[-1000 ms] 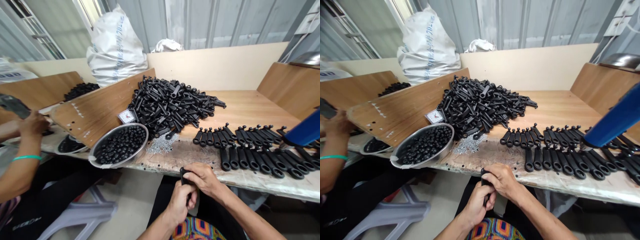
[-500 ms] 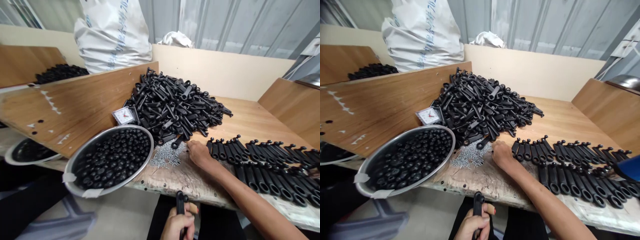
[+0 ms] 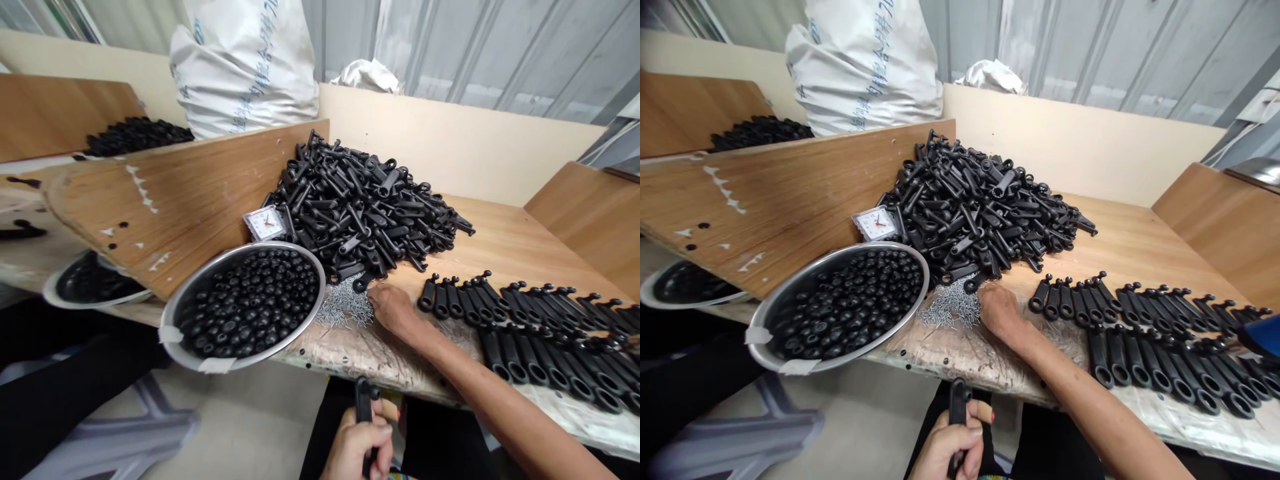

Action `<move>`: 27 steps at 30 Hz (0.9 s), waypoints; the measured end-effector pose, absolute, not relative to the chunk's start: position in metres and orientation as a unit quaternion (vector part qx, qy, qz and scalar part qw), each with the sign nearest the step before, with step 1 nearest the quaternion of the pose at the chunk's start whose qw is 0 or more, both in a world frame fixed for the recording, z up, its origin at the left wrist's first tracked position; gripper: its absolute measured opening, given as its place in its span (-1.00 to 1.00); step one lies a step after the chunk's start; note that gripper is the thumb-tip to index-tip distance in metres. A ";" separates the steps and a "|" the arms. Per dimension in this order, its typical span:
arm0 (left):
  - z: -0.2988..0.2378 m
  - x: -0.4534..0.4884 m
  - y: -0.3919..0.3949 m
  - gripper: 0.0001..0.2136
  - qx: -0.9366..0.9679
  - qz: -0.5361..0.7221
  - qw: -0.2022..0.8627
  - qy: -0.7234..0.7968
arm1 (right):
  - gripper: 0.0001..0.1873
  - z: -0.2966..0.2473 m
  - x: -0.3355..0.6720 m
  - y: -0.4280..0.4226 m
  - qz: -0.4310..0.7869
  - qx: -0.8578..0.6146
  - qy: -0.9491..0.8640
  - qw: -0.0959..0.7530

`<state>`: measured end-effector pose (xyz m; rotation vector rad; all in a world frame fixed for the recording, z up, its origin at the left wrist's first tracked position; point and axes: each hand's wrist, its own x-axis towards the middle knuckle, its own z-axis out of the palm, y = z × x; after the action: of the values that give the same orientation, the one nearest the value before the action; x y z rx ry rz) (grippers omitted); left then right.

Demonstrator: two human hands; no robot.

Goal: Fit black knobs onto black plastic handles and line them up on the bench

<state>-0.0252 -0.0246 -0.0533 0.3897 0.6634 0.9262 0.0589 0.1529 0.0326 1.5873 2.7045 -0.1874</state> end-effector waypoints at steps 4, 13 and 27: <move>-0.045 -0.023 -0.026 -0.73 0.155 0.449 0.823 0.311 | -0.77 0.029 0.070 0.158 -0.087 0.495 0.863 -0.043; -0.026 -0.016 -0.020 -0.79 0.139 0.490 0.784 0.355 | -0.85 0.030 0.097 0.158 -0.197 0.462 0.851 -0.154; -0.002 0.024 -0.011 -0.92 0.198 0.475 0.762 0.393 | -0.77 0.055 0.154 0.057 -0.362 0.359 0.818 -0.268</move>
<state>0.0237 -0.0106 -0.0016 0.4297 0.8547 1.0332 0.1536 0.0575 0.0546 1.3733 3.1254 -1.3830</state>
